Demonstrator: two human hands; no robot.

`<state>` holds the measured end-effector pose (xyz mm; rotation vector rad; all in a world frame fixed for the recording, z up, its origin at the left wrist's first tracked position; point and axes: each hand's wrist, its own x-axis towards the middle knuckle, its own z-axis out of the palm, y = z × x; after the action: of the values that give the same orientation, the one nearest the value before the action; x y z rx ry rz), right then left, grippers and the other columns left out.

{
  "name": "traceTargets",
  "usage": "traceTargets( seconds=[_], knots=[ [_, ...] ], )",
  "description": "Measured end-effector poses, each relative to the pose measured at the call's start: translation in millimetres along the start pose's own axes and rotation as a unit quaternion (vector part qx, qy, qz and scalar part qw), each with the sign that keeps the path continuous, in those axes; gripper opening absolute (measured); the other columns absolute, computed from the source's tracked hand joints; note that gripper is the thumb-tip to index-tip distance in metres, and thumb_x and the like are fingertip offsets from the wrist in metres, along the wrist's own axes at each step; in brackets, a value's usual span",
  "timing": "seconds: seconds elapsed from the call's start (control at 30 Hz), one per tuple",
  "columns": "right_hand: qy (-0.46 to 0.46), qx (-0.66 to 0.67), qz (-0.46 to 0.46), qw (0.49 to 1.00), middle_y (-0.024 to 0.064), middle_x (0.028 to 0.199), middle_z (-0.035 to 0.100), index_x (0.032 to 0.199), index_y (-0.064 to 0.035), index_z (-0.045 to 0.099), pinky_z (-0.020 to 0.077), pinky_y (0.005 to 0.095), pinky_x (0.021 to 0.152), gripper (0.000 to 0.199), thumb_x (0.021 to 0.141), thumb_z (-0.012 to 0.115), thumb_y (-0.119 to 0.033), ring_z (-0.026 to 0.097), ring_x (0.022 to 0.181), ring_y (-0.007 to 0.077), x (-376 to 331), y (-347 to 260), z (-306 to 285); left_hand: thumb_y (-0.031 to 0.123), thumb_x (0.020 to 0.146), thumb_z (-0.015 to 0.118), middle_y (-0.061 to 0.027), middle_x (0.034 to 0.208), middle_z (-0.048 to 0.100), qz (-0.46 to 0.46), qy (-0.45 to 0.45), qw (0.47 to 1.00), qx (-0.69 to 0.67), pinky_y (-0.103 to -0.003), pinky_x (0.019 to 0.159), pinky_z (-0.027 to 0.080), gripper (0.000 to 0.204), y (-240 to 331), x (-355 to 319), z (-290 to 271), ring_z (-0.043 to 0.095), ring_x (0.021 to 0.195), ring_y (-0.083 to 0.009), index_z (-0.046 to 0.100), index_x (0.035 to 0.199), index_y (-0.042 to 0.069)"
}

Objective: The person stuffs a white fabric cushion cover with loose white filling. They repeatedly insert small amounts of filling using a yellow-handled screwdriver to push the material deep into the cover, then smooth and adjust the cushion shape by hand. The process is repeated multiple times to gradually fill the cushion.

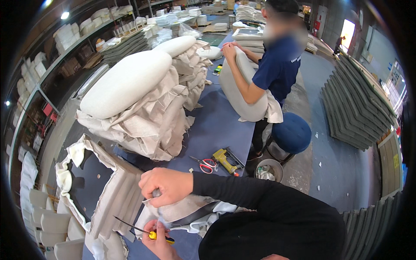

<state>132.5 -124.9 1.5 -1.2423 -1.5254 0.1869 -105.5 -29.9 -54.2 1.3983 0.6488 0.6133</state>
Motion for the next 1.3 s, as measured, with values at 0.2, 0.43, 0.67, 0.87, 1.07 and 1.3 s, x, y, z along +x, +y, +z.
traceTargets(
  seconds=[0.2,0.43,0.67,0.87,1.07,1.3],
  knots=[
    [0.033,-0.018,-0.009,0.999,0.0124,0.074,0.061,0.069,-0.0014,0.064,0.0483,0.0457,0.069,0.023,0.076,0.075,-0.021,0.063,0.075,0.0364,6,0,4,0.002,0.101,0.075,-0.0047,0.084,0.069,-0.01,0.013,1.0,-0.013,-0.022,0.061,0.045,0.02,-10,-1,1,0.059,0.068,-0.0089,0.071,0.119,-0.007],
    [0.013,-0.017,0.002,1.0,0.0083,0.076,0.061,0.074,-0.0044,0.066,0.0482,0.0429,0.073,0.018,0.079,0.076,-0.018,0.062,0.083,0.0325,8,9,5,0.003,0.1,0.076,-0.0036,0.086,0.07,-0.005,0.01,1.0,-0.009,-0.022,0.063,0.046,0.023,-9,-4,1,0.06,0.07,-0.0092,0.071,0.121,-0.007],
    [0.017,-0.012,0.003,1.0,0.0088,0.076,0.062,0.073,-0.0043,0.066,0.0484,0.0431,0.074,0.018,0.079,0.076,-0.018,0.062,0.083,0.0334,13,11,14,0.001,0.099,0.076,-0.0041,0.086,0.07,-0.001,0.043,0.999,-0.012,-0.023,0.064,0.049,0.023,-22,-6,-11,0.061,0.071,-0.0098,0.071,0.12,-0.007],
    [0.018,-0.015,0.02,1.0,0.0091,0.075,0.06,0.072,-0.0042,0.065,0.0481,0.0436,0.074,0.019,0.079,0.075,-0.019,0.062,0.082,0.0337,16,11,16,0.001,0.1,0.075,-0.0038,0.083,0.068,-0.011,0.043,0.999,-0.011,-0.023,0.063,0.048,0.02,-21,-6,-11,0.059,0.069,-0.0094,0.07,0.118,-0.007],
    [0.033,-0.025,0.016,0.999,0.0116,0.074,0.063,0.07,-0.0033,0.068,0.0498,0.0453,0.071,0.021,0.077,0.075,-0.022,0.065,0.078,0.035,19,16,21,0.005,0.101,0.075,-0.0024,0.081,0.066,-0.014,0.038,0.999,0.002,-0.023,0.061,0.044,0.02,-15,-7,-1,0.056,0.068,-0.0083,0.072,0.117,-0.007],
    [0.031,-0.027,-0.005,0.999,0.0124,0.081,0.069,0.077,-0.0036,0.071,0.053,0.0431,0.077,0.014,0.081,0.079,-0.014,0.068,0.083,0.0339,23,42,6,-0.003,0.095,0.078,-0.0034,0.089,0.072,-0.019,0.02,0.997,-0.067,-0.024,0.062,0.048,0.025,-12,-7,6,0.063,0.072,-0.0087,0.074,0.12,-0.003]
  ],
)
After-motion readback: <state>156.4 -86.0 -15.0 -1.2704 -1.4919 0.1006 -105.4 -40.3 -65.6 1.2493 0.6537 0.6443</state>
